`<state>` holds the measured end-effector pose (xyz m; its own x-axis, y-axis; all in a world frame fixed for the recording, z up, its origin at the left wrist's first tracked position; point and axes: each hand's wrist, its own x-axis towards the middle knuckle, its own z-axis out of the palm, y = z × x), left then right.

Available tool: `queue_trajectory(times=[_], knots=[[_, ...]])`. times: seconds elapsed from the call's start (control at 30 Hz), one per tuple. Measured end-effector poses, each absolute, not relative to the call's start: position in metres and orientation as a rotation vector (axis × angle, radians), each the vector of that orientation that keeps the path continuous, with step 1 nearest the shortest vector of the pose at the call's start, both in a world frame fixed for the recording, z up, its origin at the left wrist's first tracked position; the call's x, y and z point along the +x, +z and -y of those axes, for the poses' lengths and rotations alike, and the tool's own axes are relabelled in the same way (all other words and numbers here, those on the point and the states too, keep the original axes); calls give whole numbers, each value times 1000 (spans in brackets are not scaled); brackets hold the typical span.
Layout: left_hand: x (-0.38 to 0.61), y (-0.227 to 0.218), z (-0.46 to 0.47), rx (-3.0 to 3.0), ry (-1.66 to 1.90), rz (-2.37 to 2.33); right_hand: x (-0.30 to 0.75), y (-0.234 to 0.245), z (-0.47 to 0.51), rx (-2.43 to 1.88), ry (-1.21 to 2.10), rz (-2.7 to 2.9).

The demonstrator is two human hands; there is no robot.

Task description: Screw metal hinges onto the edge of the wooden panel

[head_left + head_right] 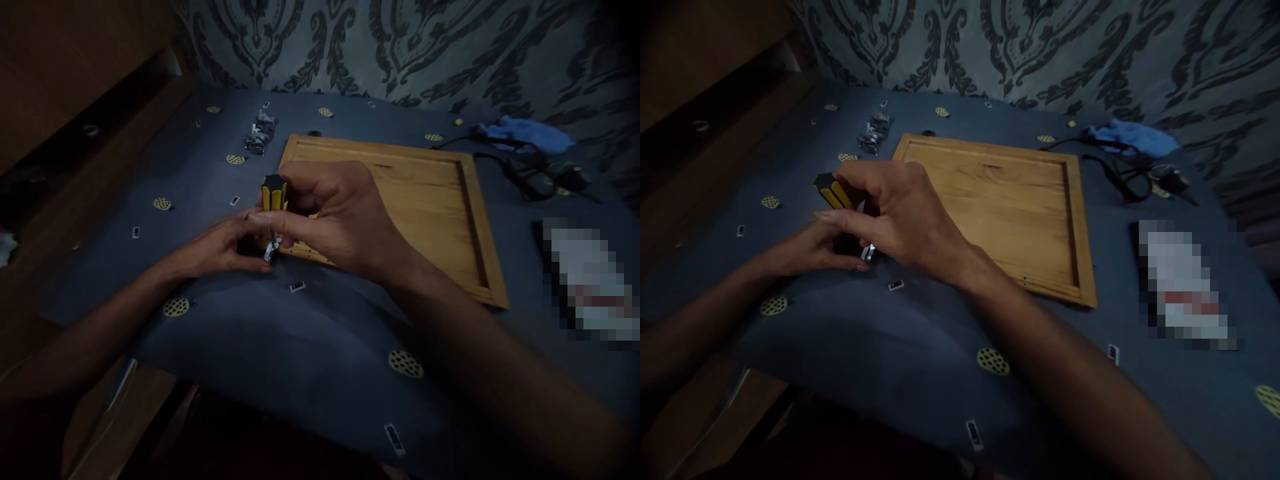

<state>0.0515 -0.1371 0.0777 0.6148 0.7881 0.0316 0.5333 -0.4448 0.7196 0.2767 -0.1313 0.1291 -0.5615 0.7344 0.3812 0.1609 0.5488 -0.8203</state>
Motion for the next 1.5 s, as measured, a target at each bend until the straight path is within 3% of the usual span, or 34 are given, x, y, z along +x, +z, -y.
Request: queue_trajectory(times=[0.3,0.7,1.5], knots=[[52,79,137,2190,455,-1045,273,127,135,-813,683,2069],[52,83,137,2181,417,-1084,273,139,139,-795,656,1683],[50,80,136,2217,425,-1079,270,123,134,-900,709,1907]])
